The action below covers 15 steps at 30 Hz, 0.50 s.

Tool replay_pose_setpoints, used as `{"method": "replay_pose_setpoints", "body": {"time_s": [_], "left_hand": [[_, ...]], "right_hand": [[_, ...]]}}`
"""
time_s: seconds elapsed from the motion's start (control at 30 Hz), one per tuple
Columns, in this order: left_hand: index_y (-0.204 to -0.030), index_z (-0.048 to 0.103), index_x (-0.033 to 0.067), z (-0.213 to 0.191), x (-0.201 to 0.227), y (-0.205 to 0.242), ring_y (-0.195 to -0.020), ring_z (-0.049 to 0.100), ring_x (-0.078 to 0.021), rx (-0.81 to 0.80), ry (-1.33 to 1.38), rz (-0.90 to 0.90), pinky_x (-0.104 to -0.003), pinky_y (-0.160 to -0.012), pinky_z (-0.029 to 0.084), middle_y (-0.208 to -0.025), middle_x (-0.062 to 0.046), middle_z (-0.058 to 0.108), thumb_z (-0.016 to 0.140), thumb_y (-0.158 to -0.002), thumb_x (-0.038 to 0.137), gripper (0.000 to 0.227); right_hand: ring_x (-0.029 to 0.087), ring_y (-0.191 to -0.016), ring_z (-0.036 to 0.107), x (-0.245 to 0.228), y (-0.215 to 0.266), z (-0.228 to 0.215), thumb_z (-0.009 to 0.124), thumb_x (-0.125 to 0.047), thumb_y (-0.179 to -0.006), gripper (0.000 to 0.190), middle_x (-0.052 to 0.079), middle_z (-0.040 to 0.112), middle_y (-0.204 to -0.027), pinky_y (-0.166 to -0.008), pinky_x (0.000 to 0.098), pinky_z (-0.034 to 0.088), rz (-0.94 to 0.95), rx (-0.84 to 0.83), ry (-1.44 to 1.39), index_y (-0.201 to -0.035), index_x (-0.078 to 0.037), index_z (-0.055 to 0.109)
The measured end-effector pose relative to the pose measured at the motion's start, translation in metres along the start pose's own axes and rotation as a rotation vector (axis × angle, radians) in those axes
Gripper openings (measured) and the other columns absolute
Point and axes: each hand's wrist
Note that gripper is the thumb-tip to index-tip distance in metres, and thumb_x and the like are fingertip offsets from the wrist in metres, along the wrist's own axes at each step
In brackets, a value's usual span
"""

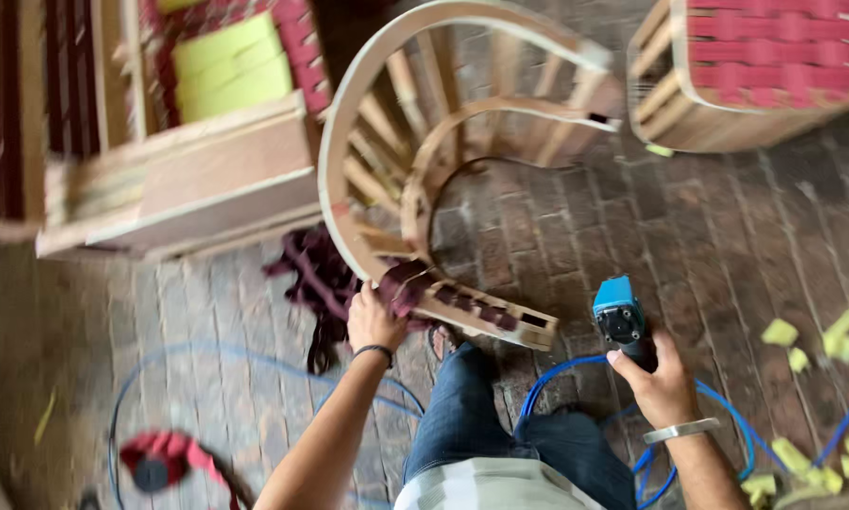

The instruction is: The person attaches maroon webbing to a wooden chair frame using a pneumatic staple gun and scissors. They position the webbing along the curved frame, staple it in place, and trim excess material repeatedly.

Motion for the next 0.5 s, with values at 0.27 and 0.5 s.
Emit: {"method": "replay_pose_setpoints", "body": {"time_s": [0.27, 0.5], "left_hand": [[-0.115, 0.072, 0.0134, 0.049, 0.091, 0.015, -0.104, 0.070, -0.0308, -0.565, 0.149, 0.210, -0.042, -0.092, 0.055, -0.107, -0.013, 0.074, 0.080, -0.074, 0.035, 0.047], [-0.112, 0.073, 0.0133, 0.115, 0.280, 0.099, -0.093, 0.075, -0.0237, -0.865, 0.200, 0.739, -0.038, -0.084, 0.058, -0.097, -0.008, 0.078, 0.076, -0.077, 0.034, 0.041]], "right_hand": [[0.019, -0.080, 0.063, 0.134, 0.174, -0.101, 0.069, 0.004, -0.081, 0.063, 0.010, 0.068, -0.096, -0.073, 0.0305, 0.052, 0.383, 0.641, -0.696, -0.141, -0.003, 0.053], [0.014, -0.091, 0.065, 0.229, 0.353, -0.180, 0.075, 0.001, -0.074, 0.071, 0.003, 0.065, -0.104, -0.075, 0.0315, 0.056, 0.420, 1.229, -0.618, -0.140, -0.005, 0.047]]}}
Point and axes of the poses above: each hand's wrist, its own y-axis away from the middle knuckle, its own z-axis out of the palm, x = y × z
